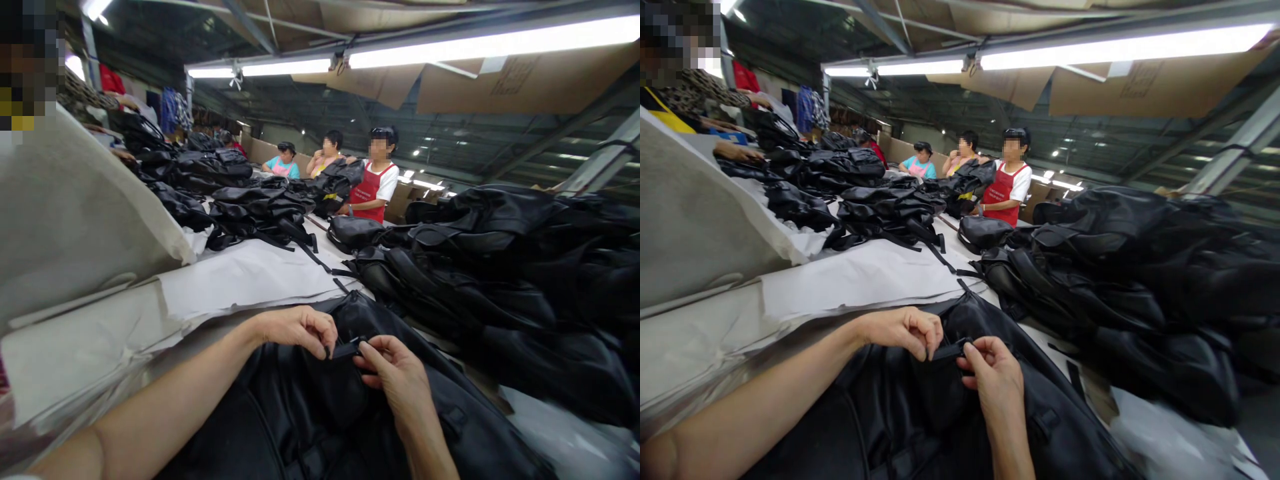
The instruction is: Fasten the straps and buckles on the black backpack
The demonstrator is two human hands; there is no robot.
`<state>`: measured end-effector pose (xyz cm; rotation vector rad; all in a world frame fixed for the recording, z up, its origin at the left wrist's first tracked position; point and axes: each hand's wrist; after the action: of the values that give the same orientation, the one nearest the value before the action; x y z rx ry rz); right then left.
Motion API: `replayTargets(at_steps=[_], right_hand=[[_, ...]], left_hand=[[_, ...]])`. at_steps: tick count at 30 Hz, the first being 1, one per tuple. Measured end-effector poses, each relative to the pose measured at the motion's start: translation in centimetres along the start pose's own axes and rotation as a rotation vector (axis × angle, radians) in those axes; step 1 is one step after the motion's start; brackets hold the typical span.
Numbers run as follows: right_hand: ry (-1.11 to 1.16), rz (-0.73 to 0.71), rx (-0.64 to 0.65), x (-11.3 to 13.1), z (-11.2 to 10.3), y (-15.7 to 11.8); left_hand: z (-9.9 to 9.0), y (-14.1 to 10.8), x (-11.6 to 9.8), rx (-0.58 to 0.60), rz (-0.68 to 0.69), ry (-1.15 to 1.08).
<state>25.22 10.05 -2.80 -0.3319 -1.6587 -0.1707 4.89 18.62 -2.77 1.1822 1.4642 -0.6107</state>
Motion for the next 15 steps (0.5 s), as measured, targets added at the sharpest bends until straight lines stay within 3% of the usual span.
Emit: replayTargets(at_steps=[9,15], right_hand=[[0.069,-0.011,-0.021,-0.3,0.0,0.1],[0.139,0.008,0.047,-0.6,-0.5,0.2]], left_hand=[[1.5,0.8,0.2,-0.177,0.027,-0.022],[2.1,0.9,-0.1,-0.224,-0.023,-0.274]])
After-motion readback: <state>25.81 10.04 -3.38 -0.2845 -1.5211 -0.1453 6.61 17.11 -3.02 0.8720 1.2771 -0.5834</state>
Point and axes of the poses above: each hand's wrist, its own y-axis towards the middle knuckle, its own z-axis out of the palm, x = y × z, and after that the axes turned 2 degrees about x, right-handed
